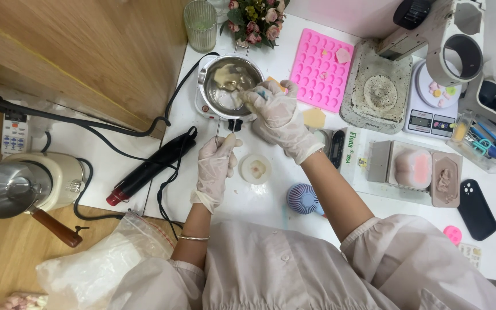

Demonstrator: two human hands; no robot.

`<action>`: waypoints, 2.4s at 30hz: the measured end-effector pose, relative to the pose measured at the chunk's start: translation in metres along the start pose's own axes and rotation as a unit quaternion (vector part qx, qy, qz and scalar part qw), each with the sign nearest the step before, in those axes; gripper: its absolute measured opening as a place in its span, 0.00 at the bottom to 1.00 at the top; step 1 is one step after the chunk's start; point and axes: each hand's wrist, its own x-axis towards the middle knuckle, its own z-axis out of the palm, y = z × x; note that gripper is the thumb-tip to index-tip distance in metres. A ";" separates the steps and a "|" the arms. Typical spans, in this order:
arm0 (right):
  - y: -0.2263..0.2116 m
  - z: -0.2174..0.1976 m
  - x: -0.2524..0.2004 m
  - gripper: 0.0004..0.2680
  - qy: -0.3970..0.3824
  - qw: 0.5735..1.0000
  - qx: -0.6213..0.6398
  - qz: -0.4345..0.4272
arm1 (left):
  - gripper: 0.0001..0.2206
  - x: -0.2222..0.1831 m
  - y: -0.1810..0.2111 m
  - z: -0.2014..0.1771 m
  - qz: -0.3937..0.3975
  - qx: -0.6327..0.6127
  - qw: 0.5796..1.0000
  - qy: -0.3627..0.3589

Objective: Preparing wax, using a heat gun, and working with molds to create candles.

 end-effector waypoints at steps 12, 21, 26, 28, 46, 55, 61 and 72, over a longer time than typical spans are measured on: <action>0.006 -0.003 -0.002 0.08 0.030 0.999 0.012 -0.030 | 0.11 0.012 -0.007 -0.003 0.023 0.007 1.000 -0.010; -0.020 -0.012 -0.022 0.08 0.062 0.966 0.200 0.150 | 0.20 -0.009 -0.026 -0.044 0.051 0.076 0.996 0.008; -0.026 -0.010 -0.014 0.12 0.010 0.794 0.488 0.363 | 0.19 -0.051 -0.027 -0.115 0.154 0.610 0.777 -0.002; -0.022 -0.004 -0.018 0.13 -0.005 0.793 0.488 0.365 | 0.18 -0.063 -0.021 -0.137 0.173 0.715 0.677 -0.025; -0.079 -0.090 -0.117 0.15 -0.003 0.817 0.383 0.431 | 0.30 0.057 -0.008 -0.133 0.255 0.719 0.638 0.111; -0.084 -0.056 -0.197 0.14 -0.075 0.778 0.408 0.472 | 0.28 0.014 -0.001 -0.139 0.331 0.569 0.750 0.074; -0.085 -0.064 -0.189 0.11 -0.068 0.851 0.334 0.400 | 0.27 -0.062 0.032 -0.132 0.409 0.302 0.859 0.064; -0.086 -0.054 -0.196 0.09 -0.109 0.918 0.245 0.291 | 0.30 -0.116 0.087 -0.109 0.433 -0.082 0.887 -0.136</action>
